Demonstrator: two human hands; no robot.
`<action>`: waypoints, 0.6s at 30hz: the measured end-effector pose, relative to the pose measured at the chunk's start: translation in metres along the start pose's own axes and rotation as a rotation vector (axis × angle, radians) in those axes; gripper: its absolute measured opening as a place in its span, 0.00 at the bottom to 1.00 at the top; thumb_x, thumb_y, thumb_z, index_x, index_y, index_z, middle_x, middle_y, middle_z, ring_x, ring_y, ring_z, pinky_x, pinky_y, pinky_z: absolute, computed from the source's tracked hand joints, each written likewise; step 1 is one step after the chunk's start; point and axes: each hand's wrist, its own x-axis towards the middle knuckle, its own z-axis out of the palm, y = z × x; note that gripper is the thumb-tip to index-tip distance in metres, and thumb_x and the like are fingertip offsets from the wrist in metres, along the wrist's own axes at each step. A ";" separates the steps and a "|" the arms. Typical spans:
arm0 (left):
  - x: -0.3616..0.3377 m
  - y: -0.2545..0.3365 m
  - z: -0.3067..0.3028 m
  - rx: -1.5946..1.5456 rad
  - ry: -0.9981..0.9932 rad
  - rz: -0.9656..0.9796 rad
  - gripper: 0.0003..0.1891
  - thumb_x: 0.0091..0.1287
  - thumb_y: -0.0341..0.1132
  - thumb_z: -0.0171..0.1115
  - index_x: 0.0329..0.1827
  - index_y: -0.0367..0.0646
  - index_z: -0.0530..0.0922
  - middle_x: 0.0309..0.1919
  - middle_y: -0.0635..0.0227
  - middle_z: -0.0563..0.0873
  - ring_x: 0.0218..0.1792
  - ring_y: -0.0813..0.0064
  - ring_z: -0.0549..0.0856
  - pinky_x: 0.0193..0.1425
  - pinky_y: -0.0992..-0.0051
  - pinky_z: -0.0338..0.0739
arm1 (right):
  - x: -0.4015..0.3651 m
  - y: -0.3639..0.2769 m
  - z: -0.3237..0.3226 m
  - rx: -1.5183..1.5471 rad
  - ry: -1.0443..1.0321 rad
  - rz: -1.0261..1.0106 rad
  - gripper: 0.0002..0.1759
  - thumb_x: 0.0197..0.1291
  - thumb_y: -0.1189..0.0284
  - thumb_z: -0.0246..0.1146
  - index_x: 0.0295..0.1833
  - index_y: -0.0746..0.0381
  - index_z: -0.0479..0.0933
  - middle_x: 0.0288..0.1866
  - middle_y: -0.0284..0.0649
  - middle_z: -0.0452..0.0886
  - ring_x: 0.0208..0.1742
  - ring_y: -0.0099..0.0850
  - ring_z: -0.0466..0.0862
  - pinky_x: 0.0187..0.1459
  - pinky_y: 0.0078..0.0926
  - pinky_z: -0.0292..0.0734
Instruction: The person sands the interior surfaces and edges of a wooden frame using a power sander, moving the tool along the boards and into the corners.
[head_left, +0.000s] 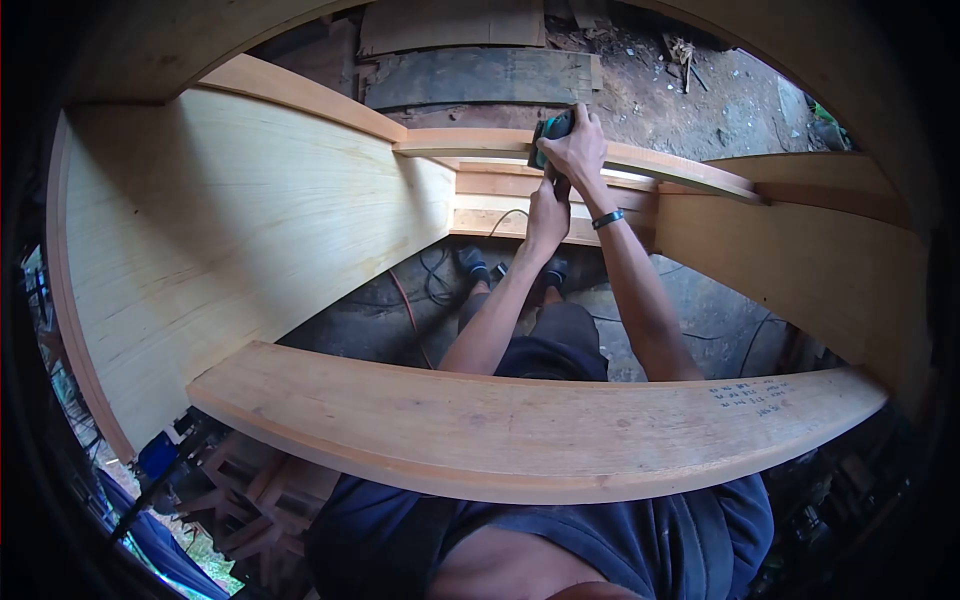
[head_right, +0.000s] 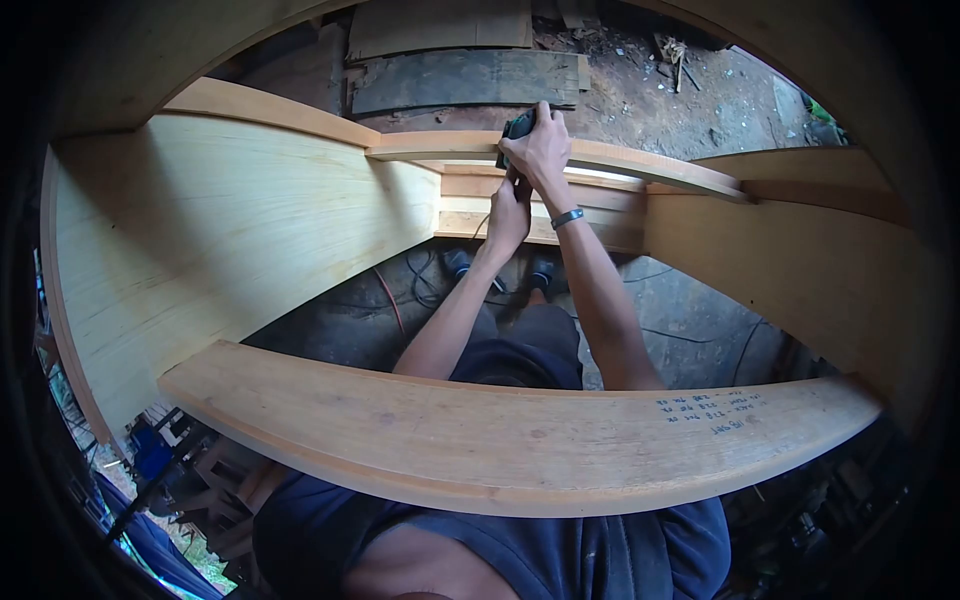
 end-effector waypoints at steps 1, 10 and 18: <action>0.002 -0.004 -0.013 -0.025 0.013 0.004 0.26 0.82 0.35 0.53 0.80 0.40 0.64 0.49 0.31 0.85 0.54 0.32 0.81 0.48 0.44 0.79 | -0.001 -0.012 0.012 0.005 -0.009 0.002 0.35 0.37 0.64 0.77 0.55 0.61 0.77 0.49 0.53 0.80 0.52 0.55 0.84 0.54 0.49 0.83; 0.018 -0.032 -0.153 0.066 0.117 -0.120 0.23 0.81 0.35 0.53 0.75 0.33 0.71 0.47 0.32 0.87 0.55 0.33 0.84 0.51 0.52 0.80 | -0.024 -0.132 0.105 0.106 -0.023 -0.078 0.29 0.42 0.69 0.72 0.53 0.62 0.75 0.48 0.55 0.79 0.49 0.58 0.84 0.51 0.52 0.82; 0.029 -0.047 -0.203 0.047 0.096 -0.163 0.24 0.81 0.36 0.54 0.76 0.34 0.69 0.41 0.34 0.88 0.44 0.36 0.87 0.46 0.53 0.78 | -0.031 -0.175 0.132 0.142 -0.094 -0.050 0.30 0.42 0.66 0.73 0.53 0.62 0.75 0.49 0.56 0.79 0.53 0.58 0.83 0.53 0.51 0.82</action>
